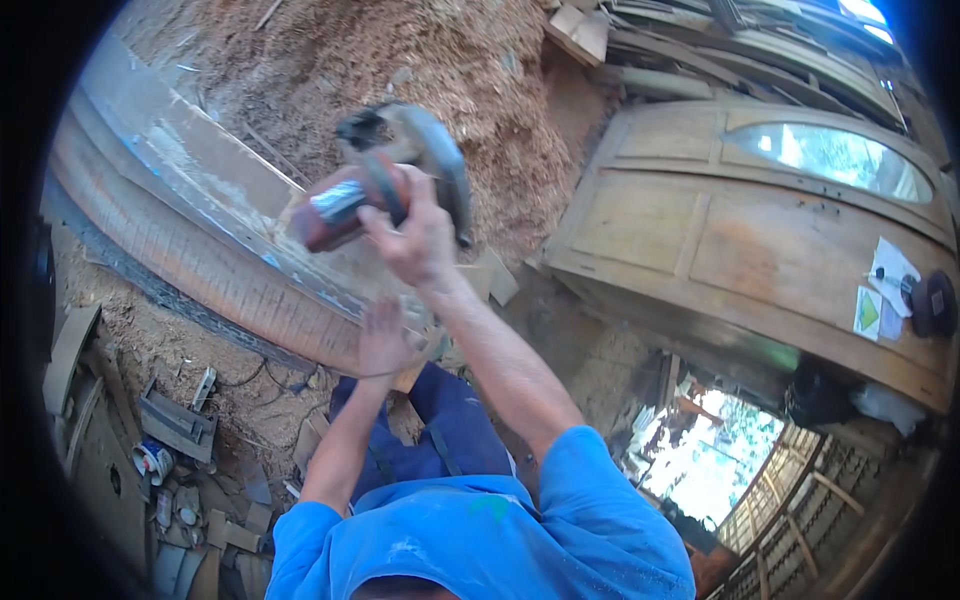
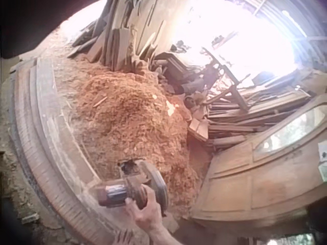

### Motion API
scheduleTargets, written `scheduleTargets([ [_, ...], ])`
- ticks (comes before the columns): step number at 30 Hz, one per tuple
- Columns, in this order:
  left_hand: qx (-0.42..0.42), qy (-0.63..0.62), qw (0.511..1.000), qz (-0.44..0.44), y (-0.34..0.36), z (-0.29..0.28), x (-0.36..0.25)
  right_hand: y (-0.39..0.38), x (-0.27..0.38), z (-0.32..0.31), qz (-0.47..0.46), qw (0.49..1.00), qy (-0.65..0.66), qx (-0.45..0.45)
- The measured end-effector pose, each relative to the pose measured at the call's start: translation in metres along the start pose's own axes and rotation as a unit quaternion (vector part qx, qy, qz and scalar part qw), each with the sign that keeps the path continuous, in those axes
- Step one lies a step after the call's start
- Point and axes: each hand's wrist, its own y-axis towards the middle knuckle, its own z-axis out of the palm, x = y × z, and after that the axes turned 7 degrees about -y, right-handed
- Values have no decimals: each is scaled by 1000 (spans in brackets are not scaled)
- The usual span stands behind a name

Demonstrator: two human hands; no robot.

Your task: The person measures a piece of wood with a tape measure, marks it with a pencil, and then cuts along the mark using a circular saw.

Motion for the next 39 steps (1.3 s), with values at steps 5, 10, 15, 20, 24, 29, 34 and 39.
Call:
scheduleTargets([
  [5, 321, -69, 923, 198, -159, 50, -66, -106, -101, -148, 263, 915, 298, 66],
  [10, 509, -138, 849, -28, -210, 27, -31, -224, -204, -210, 466, 856, 191, 116],
  [15, 442, -99, 885, -107, -191, 16, -31, -323, -306, -186, 543, 765, -43, 344],
  [20, 333, -46, 936, -107, -198, 48, -33, -381, -365, -125, 370, 695, -225, 574],
  [24, 321, -20, 943, -91, -198, 72, -47, -426, -436, -90, 320, 689, -282, 586],
  [29, 315, 19, 942, -113, -199, 92, -59, -378, -495, -65, 265, 746, -388, 472],
  [34, 281, 37, 952, -112, -204, 105, -58, -294, -568, -52, 215, 782, -440, 386],
  [39, 285, 55, 944, -156, -199, 107, -60, -233, -638, -27, 189, 759, -502, 368],
])
